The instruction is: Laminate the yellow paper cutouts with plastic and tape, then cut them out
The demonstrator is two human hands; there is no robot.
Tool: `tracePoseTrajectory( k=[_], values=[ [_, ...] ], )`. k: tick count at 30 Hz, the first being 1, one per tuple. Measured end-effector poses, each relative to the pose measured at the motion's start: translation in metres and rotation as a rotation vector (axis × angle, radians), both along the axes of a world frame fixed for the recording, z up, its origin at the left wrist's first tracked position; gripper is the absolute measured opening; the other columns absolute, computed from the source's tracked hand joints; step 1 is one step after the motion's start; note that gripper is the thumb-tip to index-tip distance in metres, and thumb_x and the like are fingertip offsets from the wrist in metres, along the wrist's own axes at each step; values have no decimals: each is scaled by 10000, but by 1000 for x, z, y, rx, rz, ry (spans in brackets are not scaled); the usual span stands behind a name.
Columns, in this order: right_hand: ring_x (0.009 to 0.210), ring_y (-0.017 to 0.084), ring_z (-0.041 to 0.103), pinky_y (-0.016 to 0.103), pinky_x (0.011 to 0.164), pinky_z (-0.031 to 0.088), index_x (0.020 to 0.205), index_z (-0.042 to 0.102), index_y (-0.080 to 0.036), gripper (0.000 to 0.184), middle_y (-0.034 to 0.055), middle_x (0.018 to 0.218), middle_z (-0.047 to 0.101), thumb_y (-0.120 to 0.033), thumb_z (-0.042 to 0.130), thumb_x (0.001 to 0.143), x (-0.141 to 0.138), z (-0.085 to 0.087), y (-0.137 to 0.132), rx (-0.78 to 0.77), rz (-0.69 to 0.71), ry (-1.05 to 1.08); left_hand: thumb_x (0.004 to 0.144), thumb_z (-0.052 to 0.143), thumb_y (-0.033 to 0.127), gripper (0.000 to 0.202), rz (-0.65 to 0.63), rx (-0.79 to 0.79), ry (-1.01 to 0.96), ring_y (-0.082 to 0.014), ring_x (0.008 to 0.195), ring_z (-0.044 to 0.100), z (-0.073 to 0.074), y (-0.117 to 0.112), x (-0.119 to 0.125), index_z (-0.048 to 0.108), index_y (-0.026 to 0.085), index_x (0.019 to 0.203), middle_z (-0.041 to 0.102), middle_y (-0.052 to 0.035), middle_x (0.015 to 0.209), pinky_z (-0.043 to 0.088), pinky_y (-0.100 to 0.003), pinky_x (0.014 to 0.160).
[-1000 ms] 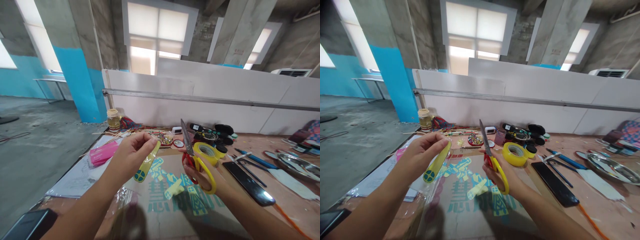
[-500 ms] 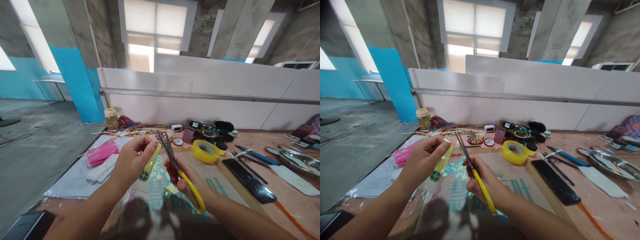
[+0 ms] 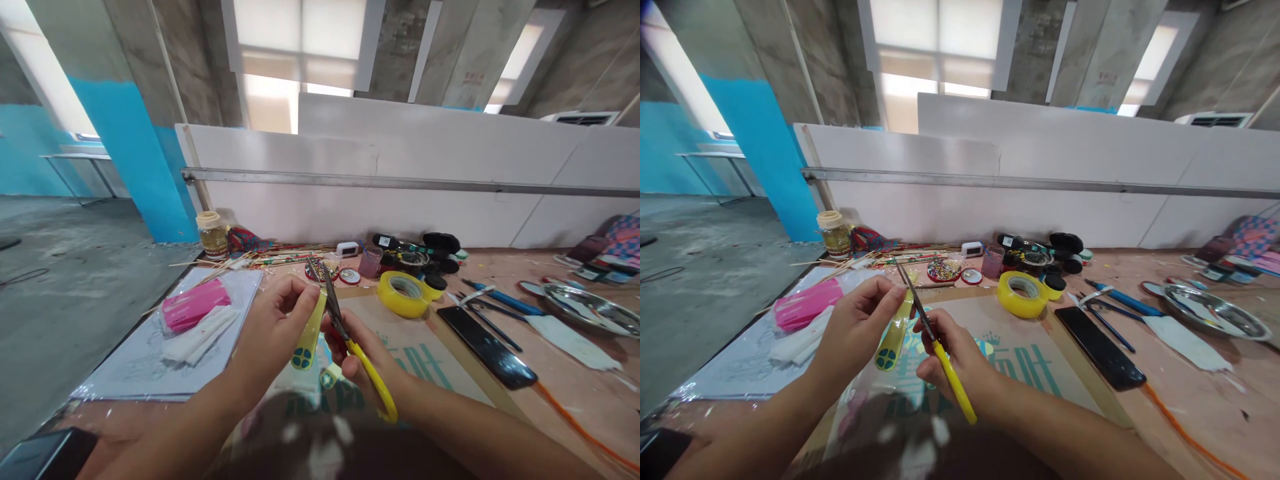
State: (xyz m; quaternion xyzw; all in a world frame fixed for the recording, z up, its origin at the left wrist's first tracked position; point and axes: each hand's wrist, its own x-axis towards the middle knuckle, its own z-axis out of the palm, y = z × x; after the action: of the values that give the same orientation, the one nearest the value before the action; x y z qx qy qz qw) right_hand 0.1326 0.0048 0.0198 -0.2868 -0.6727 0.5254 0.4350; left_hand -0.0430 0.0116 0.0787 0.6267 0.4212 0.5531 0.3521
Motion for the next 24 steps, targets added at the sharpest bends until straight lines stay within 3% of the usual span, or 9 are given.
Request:
tracePoseTrajectory(
  k=[4,8,12,19,24],
  values=[
    [671,135,334,262,572,310,1106,567,-259,708,-22,817,428,-841,658,713,-4,-3,0,-8,15,87,899,635,392,250,-65,-30,-53,-97,580,571,1,-1,4,613,196,746,623,38,645,444,-189,540],
    [705,149,389,285,621,387,1237,561,-279,736,6,902,461,-816,656,743,-5,-4,0,9,28,141,834,683,370,216,-85,-58,-106,-110,645,607,3,-1,7,632,185,736,654,21,688,496,-202,615],
    [736,174,435,329,689,441,1305,540,-323,731,13,925,469,-814,627,771,-3,-5,1,23,26,98,787,698,366,229,-50,-86,-145,-102,580,563,5,0,9,600,189,679,609,38,620,479,-202,568],
    [743,173,424,318,695,435,1192,576,-275,691,20,925,478,-817,629,766,-2,1,-1,24,-9,74,787,692,358,227,-46,-61,-88,-113,587,571,7,-2,9,590,198,662,599,39,612,486,-214,569],
    [666,152,355,292,609,367,1149,575,-243,729,-11,815,436,-849,615,744,-1,3,-1,54,-40,30,807,676,376,231,-40,-65,-36,-129,617,597,8,-3,7,587,203,681,616,30,636,499,-230,585]
  ],
)
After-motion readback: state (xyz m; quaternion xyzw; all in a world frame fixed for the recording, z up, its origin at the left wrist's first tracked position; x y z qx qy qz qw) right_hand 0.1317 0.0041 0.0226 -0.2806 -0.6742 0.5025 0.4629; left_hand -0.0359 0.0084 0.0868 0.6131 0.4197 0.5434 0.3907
